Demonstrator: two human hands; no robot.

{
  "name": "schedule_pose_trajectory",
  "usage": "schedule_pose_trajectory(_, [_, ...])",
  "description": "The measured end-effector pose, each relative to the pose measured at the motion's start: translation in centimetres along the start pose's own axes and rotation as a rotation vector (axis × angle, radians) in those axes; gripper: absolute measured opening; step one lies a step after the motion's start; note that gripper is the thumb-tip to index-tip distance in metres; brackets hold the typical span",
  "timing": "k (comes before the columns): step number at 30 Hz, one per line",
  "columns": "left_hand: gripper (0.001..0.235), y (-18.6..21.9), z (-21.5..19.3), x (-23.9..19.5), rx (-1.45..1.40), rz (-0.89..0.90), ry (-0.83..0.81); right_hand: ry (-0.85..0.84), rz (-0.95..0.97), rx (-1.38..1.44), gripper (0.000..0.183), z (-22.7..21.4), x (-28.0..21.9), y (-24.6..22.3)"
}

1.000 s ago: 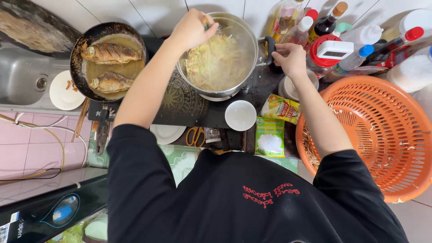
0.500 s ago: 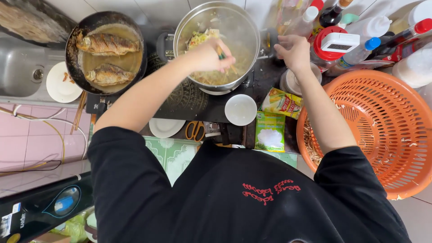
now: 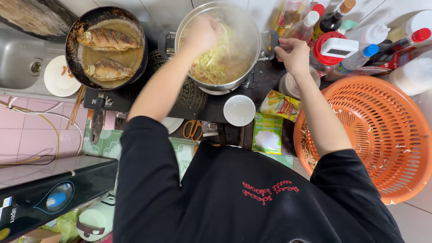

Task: Stirring vegetables in a pot, frying whole fish in a pan, and adding seasoning/sauce.

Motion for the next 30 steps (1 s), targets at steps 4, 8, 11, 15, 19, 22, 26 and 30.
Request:
schedule_pose_trajectory(4, [0.038,-1.0,5.2,-0.2,0.147,0.339,0.023,0.001,-0.033,-0.008,0.032,-0.3,0.4,-0.3])
schedule_pose_trajectory(8, [0.027,5.5,1.2,-6.9,-0.034,0.195,-0.149,-0.007,-0.017,-0.006,0.032,-0.2,0.1,-0.4])
schedule_pose_trajectory(11, [0.024,-1.7,4.9,-4.9,-0.02,0.394,-0.125,-0.004,-0.027,-0.009,0.032,-0.2,0.0,-0.7])
schedule_pose_trajectory(15, [0.021,-1.1,1.2,-3.8,0.105,0.548,0.02,0.008,-0.037,-0.013,0.032,-0.2,-0.1,-0.7])
schedule_pose_trajectory(19, [0.025,0.0,-4.2,-2.3,0.05,-0.018,0.152,0.008,-0.033,-0.013,0.032,-0.1,0.1,-0.6])
schedule_pose_trajectory(22, [0.024,-5.5,-1.3,1.7,0.236,0.135,0.419,0.01,-0.034,-0.009,0.032,-0.2,0.0,-0.6])
schedule_pose_trajectory(26, [0.022,-5.2,5.6,2.6,0.129,0.124,0.286,0.02,-0.051,-0.006,0.033,0.1,-0.1,-0.5])
schedule_pose_trajectory(30, [0.023,2.8,2.8,-2.9,0.057,0.232,0.179,0.023,-0.05,0.005,0.032,0.1,0.0,-0.3])
Point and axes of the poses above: each hand's wrist, its own x-axis towards the middle knuckle, its own z-axis out of the palm, y = z × x, the point moved 2 cm from there along x, towards the middle knuckle, and after that the axes turned 1 degree about -y, right-handed, at the moved point
